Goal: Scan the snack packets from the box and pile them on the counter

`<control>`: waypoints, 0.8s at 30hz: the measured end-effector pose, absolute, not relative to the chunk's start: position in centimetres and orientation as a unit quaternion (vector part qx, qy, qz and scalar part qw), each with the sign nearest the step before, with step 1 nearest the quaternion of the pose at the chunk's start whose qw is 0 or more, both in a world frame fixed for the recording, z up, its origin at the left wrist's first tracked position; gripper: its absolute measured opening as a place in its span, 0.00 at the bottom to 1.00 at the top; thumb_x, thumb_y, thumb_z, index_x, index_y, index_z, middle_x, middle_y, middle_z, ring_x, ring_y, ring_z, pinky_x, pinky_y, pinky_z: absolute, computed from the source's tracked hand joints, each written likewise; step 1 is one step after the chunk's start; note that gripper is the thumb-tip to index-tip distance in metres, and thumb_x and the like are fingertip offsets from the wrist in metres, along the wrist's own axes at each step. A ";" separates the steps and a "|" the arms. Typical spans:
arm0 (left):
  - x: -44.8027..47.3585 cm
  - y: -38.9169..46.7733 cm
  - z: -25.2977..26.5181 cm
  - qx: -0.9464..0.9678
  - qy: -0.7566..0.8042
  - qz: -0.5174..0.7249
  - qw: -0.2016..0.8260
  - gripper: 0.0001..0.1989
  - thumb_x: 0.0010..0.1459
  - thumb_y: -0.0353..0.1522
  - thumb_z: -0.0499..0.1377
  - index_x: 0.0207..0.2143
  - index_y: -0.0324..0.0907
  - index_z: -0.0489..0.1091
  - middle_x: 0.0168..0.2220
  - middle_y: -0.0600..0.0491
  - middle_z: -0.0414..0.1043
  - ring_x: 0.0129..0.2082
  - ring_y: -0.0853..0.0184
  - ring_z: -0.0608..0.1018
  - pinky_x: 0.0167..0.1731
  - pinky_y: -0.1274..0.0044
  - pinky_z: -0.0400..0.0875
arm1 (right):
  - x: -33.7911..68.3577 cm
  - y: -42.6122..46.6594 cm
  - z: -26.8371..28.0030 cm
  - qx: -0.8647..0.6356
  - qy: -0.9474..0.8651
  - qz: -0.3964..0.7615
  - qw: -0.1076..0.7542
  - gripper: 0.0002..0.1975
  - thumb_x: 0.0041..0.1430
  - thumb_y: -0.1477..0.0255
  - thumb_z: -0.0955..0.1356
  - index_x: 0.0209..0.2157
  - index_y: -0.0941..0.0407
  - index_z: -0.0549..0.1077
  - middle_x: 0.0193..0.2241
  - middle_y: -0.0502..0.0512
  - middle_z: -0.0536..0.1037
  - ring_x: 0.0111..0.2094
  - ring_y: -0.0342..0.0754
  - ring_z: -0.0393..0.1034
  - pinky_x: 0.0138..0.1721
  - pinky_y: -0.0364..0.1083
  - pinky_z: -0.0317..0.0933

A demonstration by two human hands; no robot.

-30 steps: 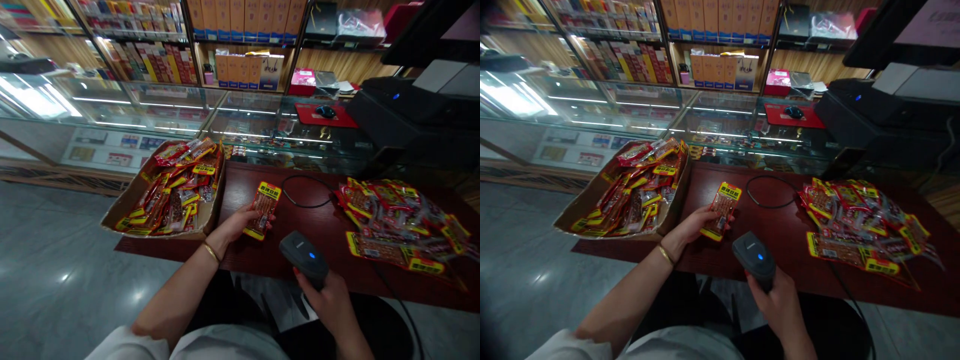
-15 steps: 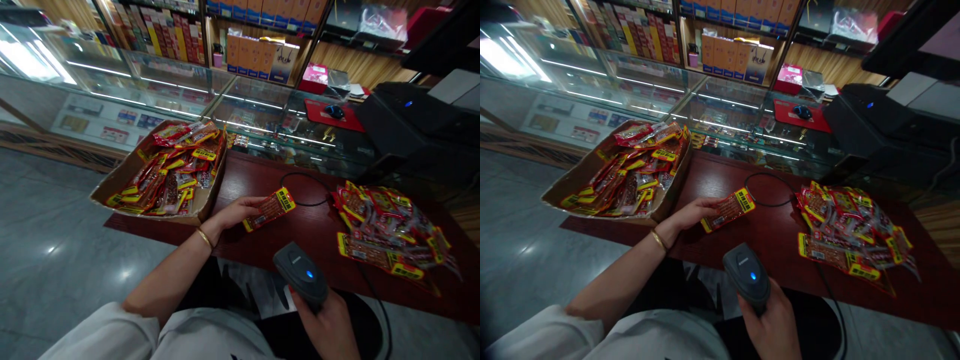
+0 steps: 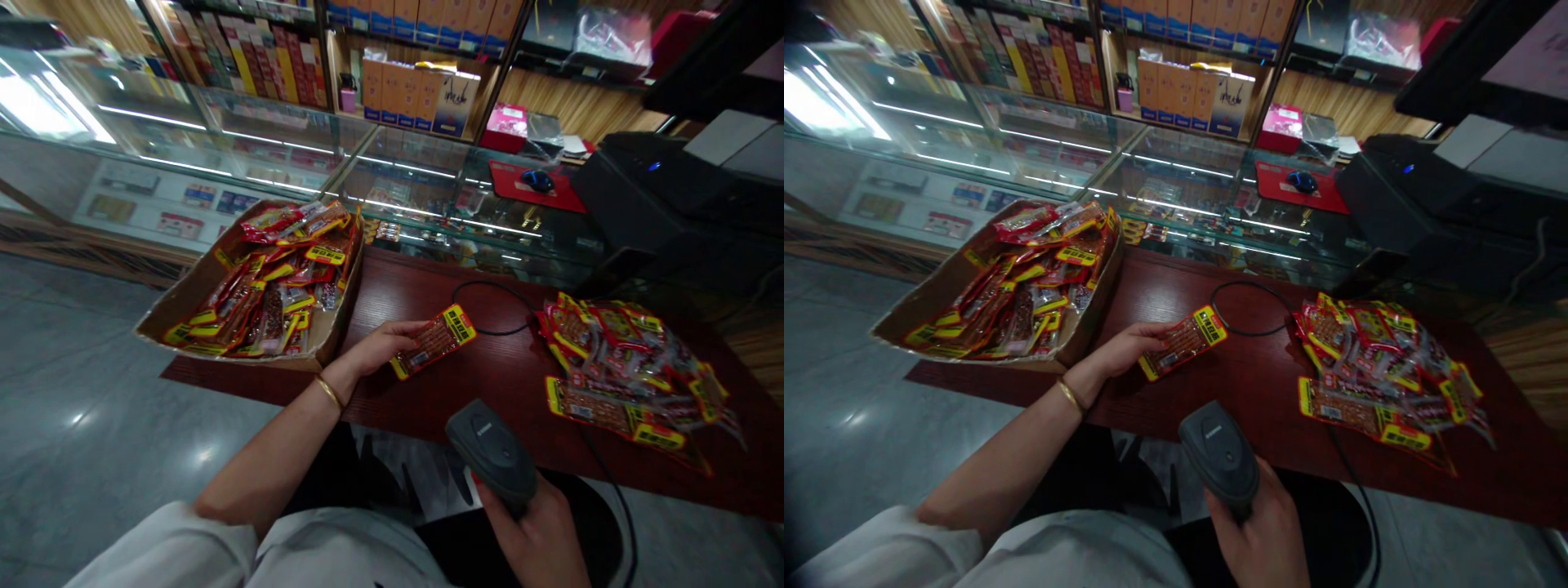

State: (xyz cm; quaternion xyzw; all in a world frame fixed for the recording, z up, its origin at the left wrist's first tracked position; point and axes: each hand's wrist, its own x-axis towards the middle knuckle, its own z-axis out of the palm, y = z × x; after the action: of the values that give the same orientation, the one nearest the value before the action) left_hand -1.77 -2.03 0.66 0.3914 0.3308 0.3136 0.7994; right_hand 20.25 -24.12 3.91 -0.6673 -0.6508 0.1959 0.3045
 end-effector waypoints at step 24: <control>13.2 -1.8 6.4 0.485 0.345 0.332 0.732 0.14 0.54 0.23 0.61 0.44 0.39 0.76 0.43 0.47 0.79 0.38 0.67 0.77 0.41 0.76 0.71 | 24.3 -27.3 1.2 -0.700 -0.598 0.201 0.333 0.15 0.57 0.56 0.72 0.36 0.52 0.84 0.33 0.57 0.87 0.32 0.57 0.84 0.33 0.45 0.77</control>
State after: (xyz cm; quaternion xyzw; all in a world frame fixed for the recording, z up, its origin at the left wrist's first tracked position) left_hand 13.17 -1.77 6.44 0.4846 0.3451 0.3317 0.7322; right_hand 24.29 -27.30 1.17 -0.7003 -0.5983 0.2013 0.3333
